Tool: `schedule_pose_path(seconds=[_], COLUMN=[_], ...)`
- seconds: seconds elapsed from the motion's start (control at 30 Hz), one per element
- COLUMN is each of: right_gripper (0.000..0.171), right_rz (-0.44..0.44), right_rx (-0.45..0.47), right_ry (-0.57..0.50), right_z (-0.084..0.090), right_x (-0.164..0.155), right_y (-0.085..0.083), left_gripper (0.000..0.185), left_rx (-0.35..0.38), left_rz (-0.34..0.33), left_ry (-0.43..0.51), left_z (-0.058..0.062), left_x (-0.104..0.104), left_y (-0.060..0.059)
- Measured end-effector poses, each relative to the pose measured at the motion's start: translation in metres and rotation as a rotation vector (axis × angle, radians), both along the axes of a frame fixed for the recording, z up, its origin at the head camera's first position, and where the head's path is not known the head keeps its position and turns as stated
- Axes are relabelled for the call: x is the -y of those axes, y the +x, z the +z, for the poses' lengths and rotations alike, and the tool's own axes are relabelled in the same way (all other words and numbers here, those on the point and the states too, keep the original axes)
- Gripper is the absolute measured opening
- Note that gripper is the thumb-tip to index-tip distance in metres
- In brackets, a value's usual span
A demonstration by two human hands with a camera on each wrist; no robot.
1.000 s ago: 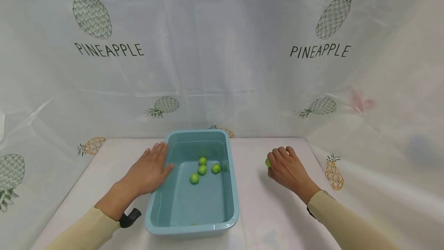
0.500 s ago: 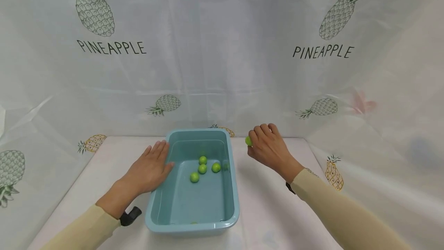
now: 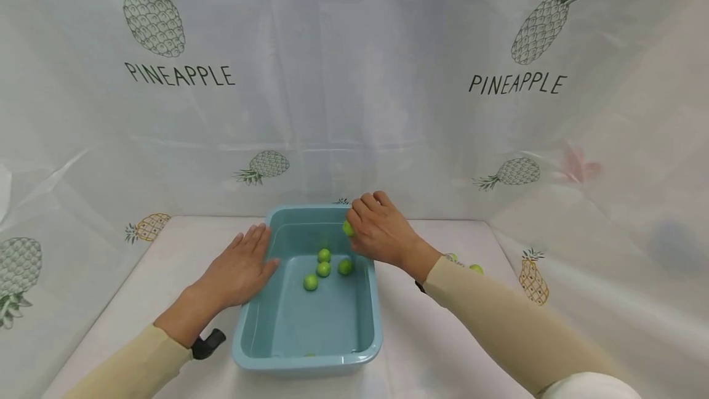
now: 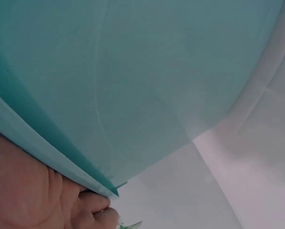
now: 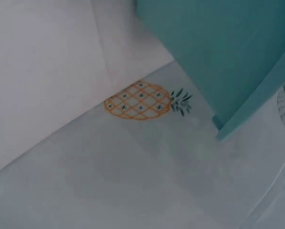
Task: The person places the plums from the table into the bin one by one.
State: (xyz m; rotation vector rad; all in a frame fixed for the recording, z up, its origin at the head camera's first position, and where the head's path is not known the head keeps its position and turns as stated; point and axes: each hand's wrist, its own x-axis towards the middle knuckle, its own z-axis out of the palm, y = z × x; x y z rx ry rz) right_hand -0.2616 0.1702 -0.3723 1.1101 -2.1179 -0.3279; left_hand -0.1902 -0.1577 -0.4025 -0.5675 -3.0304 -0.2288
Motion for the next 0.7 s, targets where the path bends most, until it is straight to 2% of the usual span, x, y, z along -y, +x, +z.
schedule_pose_path(seconds=[0.17, 0.37, 0.7], right_gripper=[0.034, 0.037, 0.031], right_rz=[0.022, -0.010, -0.008], right_rx=[0.011, 0.025, 0.061], right_ry=[0.068, 0.130, 0.162], right_z=[-0.007, -0.015, -0.023], right_x=[0.017, 0.028, 0.039], right_y=[0.001, -0.001, 0.000], left_gripper=[0.074, 0.074, 0.075], left_rx=[0.013, 0.019, 0.009], left_rz=[0.001, 0.002, 0.003], left_ry=[-0.001, -0.009, -0.003], left_z=[0.000, -0.002, -0.004], left_x=[0.000, 0.000, 0.001], left_y=[0.000, -0.001, -0.003])
